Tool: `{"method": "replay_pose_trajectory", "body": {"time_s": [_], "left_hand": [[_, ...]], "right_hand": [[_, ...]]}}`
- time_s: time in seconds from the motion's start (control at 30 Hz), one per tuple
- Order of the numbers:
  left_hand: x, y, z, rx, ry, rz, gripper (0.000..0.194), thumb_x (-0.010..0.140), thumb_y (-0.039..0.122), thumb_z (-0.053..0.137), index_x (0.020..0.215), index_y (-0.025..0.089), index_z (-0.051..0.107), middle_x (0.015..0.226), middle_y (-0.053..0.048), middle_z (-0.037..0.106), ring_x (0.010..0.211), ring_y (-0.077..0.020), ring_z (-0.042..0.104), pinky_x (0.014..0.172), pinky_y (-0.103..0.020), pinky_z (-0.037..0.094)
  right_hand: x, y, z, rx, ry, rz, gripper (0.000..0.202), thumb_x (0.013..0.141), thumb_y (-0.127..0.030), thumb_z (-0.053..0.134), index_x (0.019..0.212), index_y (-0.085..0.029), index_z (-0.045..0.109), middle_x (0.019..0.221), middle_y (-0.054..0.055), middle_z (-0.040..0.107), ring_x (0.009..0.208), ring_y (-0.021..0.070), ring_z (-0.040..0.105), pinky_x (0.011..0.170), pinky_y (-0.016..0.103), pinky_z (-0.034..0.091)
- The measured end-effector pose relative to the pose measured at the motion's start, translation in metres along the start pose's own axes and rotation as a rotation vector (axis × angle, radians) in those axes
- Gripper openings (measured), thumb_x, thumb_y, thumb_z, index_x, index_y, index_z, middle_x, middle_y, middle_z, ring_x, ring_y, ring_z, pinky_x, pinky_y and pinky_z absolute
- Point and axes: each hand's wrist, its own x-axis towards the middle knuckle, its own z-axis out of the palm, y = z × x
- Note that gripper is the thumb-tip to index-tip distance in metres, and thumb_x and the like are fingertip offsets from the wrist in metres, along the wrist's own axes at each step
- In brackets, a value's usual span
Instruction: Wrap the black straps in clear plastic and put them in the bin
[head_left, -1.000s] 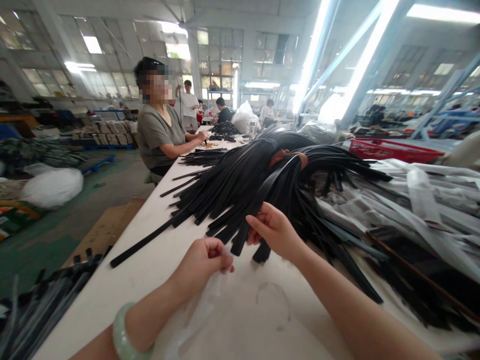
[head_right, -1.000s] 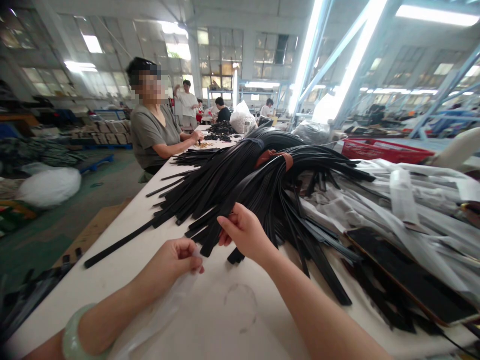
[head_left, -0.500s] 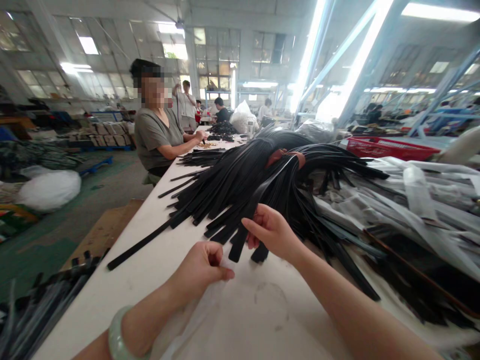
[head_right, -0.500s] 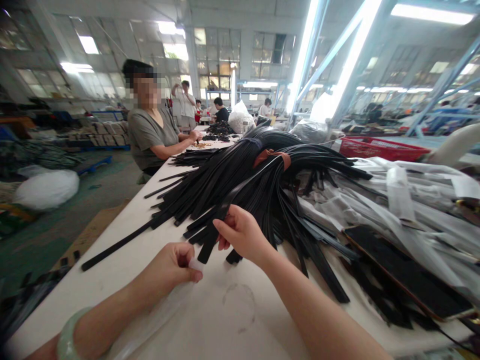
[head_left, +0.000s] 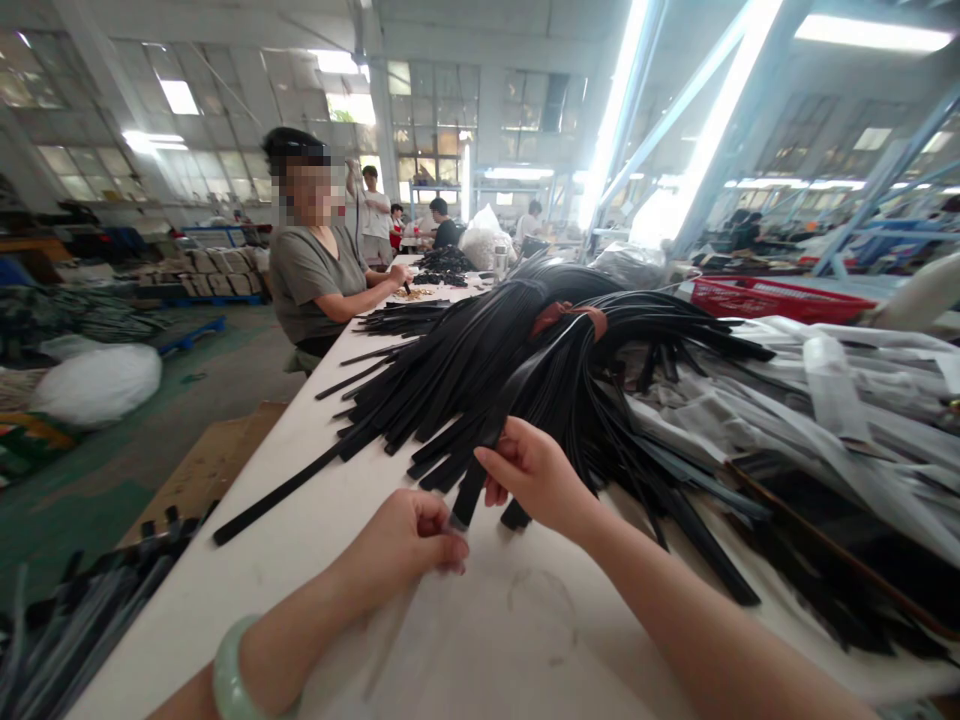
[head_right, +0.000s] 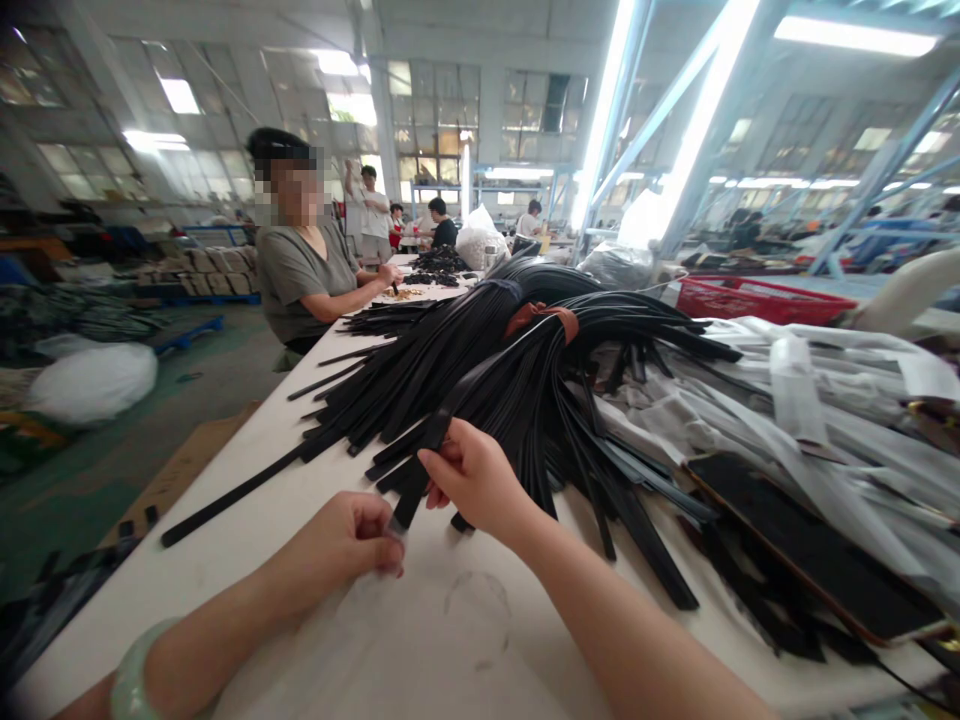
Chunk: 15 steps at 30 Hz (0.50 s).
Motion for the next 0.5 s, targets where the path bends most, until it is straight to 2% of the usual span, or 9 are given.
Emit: {"method": "replay_pose_trajectory", "body": {"time_s": [0.23,0.5], "left_hand": [[-0.0004,0.0015,-0.0044,-0.012,-0.052,0.062,0.029,0.078,0.039,0.063,0.07,0.012,0.067,0.071,-0.007,0.073,0.066,-0.017,0.063,0.064,-0.026,0.043],[0.0013,0.0005,-0.0043,-0.1,-0.007,0.016,0.034,0.074,0.045,0.067,0.068,0.012,0.067,0.069,-0.007,0.073,0.064,-0.0165,0.061,0.064,-0.026,0.04]], "right_hand": [[0.0007,0.0001,-0.0023,-0.068,0.022,-0.031,0.01,0.086,-0.027,0.055,0.088,-0.019,0.048,0.055,-0.006,0.057,0.044,0.0111,0.059,0.041,0.02,0.048],[-0.0001,-0.0023,0.0022,0.048,-0.004,0.005,0.017,0.084,-0.031,0.058,0.089,-0.018,0.048,0.057,-0.005,0.059,0.046,0.0116,0.062,0.042,0.02,0.05]]}}
